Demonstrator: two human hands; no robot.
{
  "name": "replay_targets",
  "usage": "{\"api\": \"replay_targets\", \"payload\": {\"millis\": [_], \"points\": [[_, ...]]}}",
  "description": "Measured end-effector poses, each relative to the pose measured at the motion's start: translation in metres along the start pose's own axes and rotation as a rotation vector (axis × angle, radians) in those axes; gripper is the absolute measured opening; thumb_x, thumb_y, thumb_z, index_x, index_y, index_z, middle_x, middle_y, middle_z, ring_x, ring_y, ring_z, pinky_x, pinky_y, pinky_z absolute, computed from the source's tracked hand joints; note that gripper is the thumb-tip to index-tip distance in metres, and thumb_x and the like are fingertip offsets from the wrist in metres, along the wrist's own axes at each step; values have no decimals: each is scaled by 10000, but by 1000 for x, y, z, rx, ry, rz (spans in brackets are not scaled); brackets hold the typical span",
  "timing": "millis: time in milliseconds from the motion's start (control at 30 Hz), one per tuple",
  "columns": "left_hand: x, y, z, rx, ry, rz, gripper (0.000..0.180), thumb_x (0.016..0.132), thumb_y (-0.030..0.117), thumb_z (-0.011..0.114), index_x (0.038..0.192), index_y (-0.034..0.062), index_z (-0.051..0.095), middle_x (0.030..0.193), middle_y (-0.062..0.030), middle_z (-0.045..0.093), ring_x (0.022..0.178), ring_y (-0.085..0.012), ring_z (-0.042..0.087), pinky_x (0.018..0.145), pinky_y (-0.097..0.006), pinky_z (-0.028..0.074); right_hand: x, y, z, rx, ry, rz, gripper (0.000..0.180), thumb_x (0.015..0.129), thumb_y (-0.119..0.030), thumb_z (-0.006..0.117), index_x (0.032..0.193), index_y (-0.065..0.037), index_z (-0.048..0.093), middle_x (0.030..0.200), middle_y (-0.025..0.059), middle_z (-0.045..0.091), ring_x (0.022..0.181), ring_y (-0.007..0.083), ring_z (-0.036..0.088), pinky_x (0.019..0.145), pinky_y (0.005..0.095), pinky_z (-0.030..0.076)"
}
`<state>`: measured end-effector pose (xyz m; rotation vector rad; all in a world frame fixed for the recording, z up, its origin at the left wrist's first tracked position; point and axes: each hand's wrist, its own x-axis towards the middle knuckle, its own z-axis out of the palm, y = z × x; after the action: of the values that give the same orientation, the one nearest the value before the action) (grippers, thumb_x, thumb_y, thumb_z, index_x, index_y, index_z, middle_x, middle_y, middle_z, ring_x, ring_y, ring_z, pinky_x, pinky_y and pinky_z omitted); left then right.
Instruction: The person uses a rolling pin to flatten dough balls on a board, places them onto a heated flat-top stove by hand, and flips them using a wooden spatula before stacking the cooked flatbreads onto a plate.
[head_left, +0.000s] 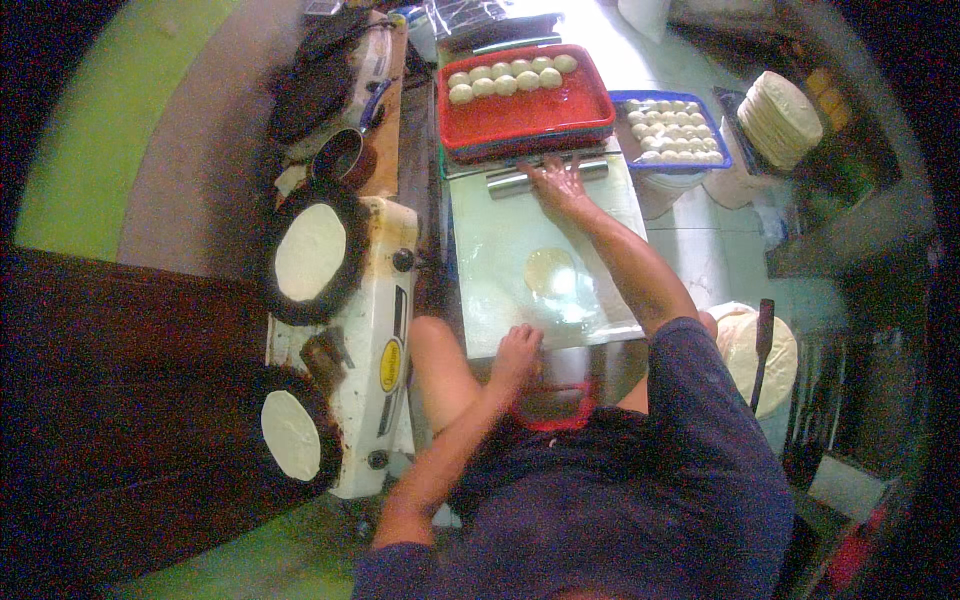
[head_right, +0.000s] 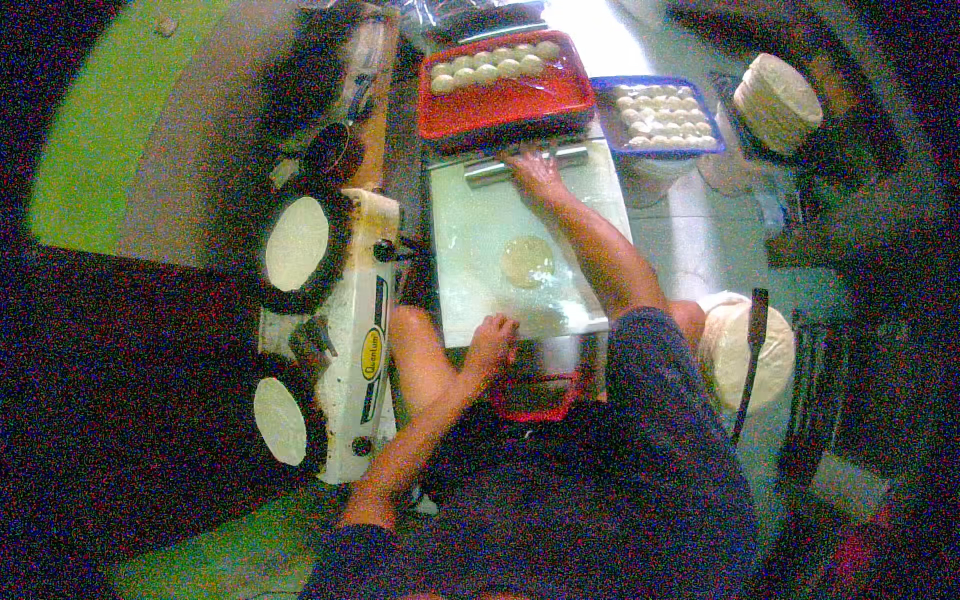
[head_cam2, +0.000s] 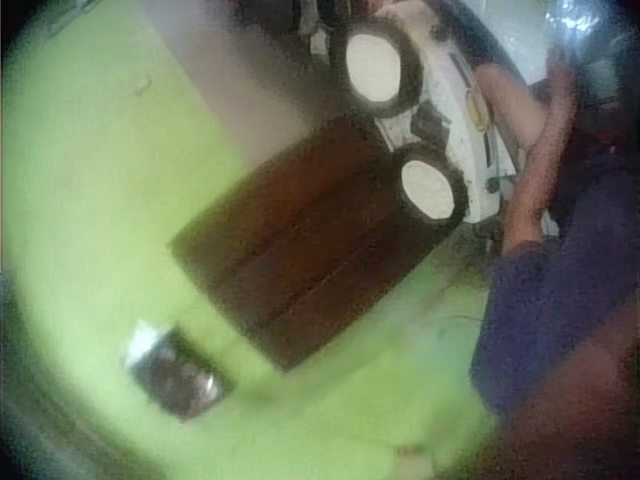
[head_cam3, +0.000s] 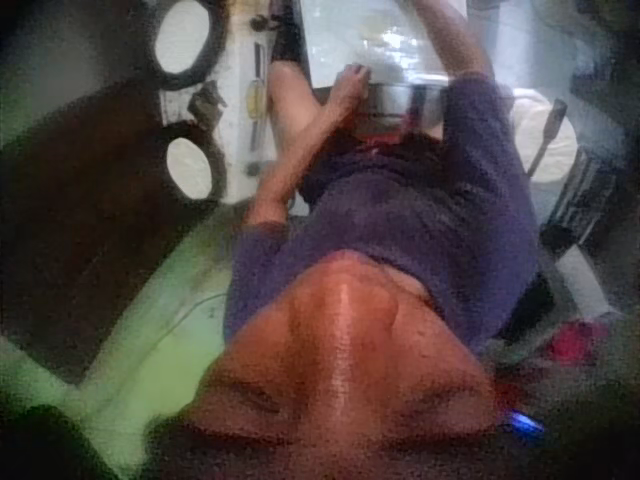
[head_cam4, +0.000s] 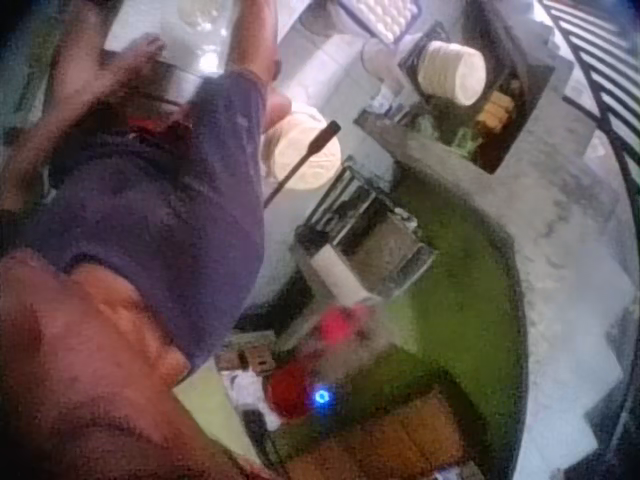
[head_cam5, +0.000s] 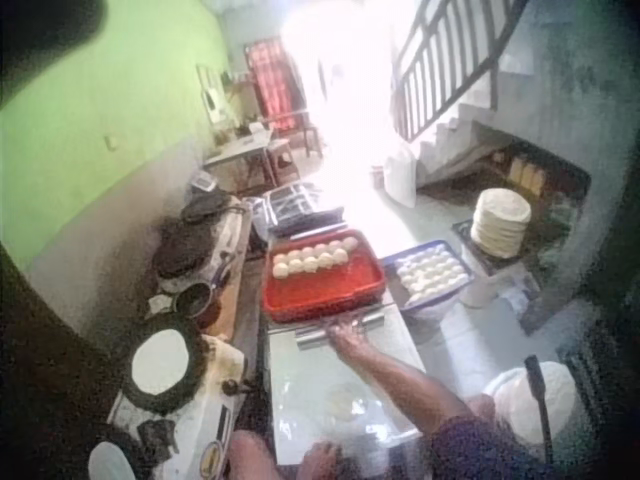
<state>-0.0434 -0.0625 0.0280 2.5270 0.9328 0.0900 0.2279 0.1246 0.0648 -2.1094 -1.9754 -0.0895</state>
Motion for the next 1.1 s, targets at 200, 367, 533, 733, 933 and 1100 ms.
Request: {"api": "replay_targets", "payload": {"millis": [200, 367, 533, 733, 933, 1100], "points": [[-25, 7, 3, -13, 31, -127, 352, 708, 65, 643, 1050, -1, 593, 1080, -199, 594, 1016, -374, 564, 895, -449, 482, -146, -88, 7, 65, 70, -271, 651, 815, -314, 711, 1417, -334, 462, 1153, 102, 562, 1124, 264, 528, 956, 531, 383], [-22, 12, -5, -66, 101, -57, 303, 724, 64, 630, 1017, -3, 593, 996, -186, 583, 972, -367, 567, 874, -458, 482, -150, -100, 6, 0, 151, -104, 589, 863, -266, 662, 1411, -336, 456, 1174, 79, 533, 1158, 259, 486, 1027, 542, 285], [-17, 8, -3, -83, 21, -77, 278, 731, 78, 633, 993, -9, 594, 963, -192, 577, 962, -371, 565, 869, -456, 482, -142, -94, 13, 112, 101, -33, 653, 836, -338, 688, 1434, -362, 427, 1261, 127, 521, 1197, 296, 486, 1014, 585, 319], [-19, 5, -1, -120, 162, -6, 246, 710, 70, 651, 924, -19, 571, 939, -203, 566, 960, -385, 555, 854, -470, 478, -142, -108, 0, 156, 169, 42, 437, 898, -328, 633, 1324, -272, 553, 1223, 105, 528, 1226, 288, 448, 1036, 591, 277], [-27, -4, -7, -66, 117, -87, 252, 730, 77, 665, 950, 12, 560, 963, -195, 556, 943, -379, 548, 848, -462, 484, -129, -95, -4, 470, -25, 261, 527, 859, -237, 632, 1374, -245, 515, 1532, 277, 266, 1429, 401, 262, 1123, 569, 266], [-24, -7, -5, -70, 161, -73, 187, 746, 58, 647, 906, 2, 568, 937, -199, 564, 924, -379, 562, 840, -462, 490, -145, -92, 5, 250, 19, 103, 476, 874, -260, 613, 1343, -257, 532, 1461, 166, 415, 1401, 380, 332, 1085, 595, 301]]}}
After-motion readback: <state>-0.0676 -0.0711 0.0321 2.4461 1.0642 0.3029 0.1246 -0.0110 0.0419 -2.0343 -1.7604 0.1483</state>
